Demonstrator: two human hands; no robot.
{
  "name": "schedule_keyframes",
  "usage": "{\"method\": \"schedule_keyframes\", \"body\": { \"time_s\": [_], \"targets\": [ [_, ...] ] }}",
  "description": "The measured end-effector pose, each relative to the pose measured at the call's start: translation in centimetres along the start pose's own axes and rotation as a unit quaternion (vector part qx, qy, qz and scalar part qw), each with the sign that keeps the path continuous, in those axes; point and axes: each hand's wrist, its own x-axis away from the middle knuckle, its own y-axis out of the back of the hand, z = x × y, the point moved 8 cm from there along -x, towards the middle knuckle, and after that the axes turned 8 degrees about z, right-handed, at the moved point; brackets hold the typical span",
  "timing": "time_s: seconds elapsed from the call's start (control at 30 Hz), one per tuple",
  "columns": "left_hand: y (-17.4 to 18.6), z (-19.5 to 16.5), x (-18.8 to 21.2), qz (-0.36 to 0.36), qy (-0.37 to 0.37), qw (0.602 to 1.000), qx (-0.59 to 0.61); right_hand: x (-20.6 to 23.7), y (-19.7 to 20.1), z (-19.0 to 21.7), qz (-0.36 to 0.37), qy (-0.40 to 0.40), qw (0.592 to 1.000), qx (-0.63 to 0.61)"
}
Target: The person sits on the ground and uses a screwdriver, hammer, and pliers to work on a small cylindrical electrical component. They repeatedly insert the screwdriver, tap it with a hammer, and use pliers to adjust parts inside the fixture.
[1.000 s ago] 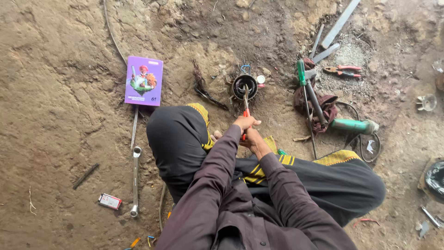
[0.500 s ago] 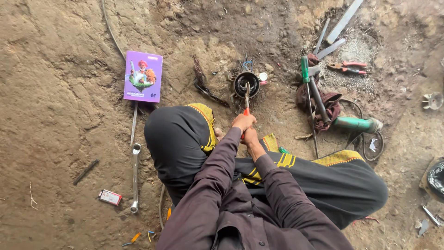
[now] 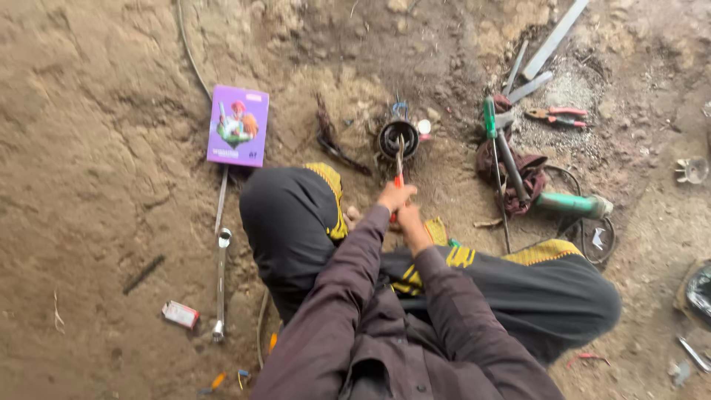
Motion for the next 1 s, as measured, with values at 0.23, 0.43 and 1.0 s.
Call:
{"method": "schedule_keyframes", "body": {
  "time_s": [0.23,0.43,1.0],
  "targets": [
    [0.1,-1.4,-0.1,0.042,0.047,0.996,-0.064,1.3,1.9,1.4,0.053,-0.047,0.991,-0.116],
    [-0.9,-2.4,-0.9,0.056,0.014,0.994,-0.093,0.6,2.1,1.9,-0.150,0.062,0.987,-0.001],
    [-0.8,1.2,-0.9,-0.073,0.098,0.993,-0.006,-1.1,3.0,-1.2,-0.185,-0.069,0.980,0.022]
  ]
}}
